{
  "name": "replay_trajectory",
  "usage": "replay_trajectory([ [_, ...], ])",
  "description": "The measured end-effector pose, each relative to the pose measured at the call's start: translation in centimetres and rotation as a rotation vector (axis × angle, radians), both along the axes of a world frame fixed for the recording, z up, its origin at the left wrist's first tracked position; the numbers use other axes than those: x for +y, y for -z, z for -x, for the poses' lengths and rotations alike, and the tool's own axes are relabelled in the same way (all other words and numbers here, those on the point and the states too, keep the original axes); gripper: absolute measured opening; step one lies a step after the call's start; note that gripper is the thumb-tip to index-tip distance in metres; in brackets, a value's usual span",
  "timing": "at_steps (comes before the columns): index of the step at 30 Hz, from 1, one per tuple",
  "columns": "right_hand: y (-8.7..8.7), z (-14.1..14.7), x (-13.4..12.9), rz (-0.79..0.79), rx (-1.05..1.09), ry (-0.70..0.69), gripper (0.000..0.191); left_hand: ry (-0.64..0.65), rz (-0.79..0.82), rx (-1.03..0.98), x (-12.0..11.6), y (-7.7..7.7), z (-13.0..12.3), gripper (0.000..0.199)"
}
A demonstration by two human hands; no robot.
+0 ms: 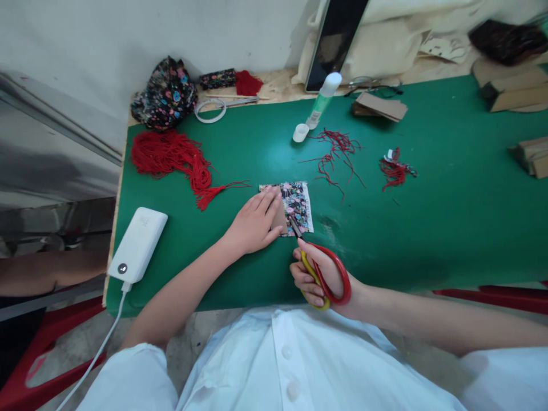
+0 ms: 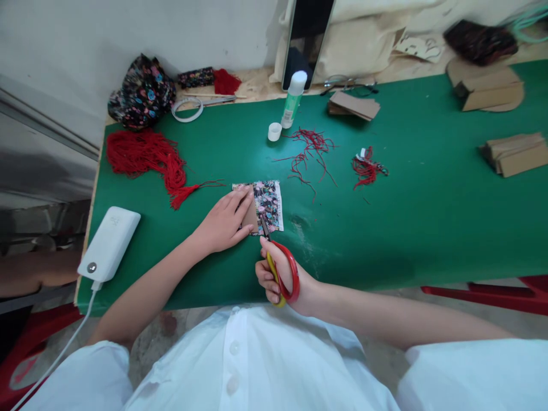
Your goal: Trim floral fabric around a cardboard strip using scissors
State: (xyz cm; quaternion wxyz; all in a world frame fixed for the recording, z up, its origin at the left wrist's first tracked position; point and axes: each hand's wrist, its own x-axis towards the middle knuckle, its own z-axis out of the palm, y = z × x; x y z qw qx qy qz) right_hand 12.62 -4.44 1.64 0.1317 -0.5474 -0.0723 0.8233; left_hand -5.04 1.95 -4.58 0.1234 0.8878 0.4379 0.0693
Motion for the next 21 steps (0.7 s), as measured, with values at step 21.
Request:
replay_trajectory([
  [21,0.41,-0.2,0.43,-0.049,0.0,-0.024,0.042,-0.003,0.012,0.023,0.03,-0.23,-0.03,0.072],
])
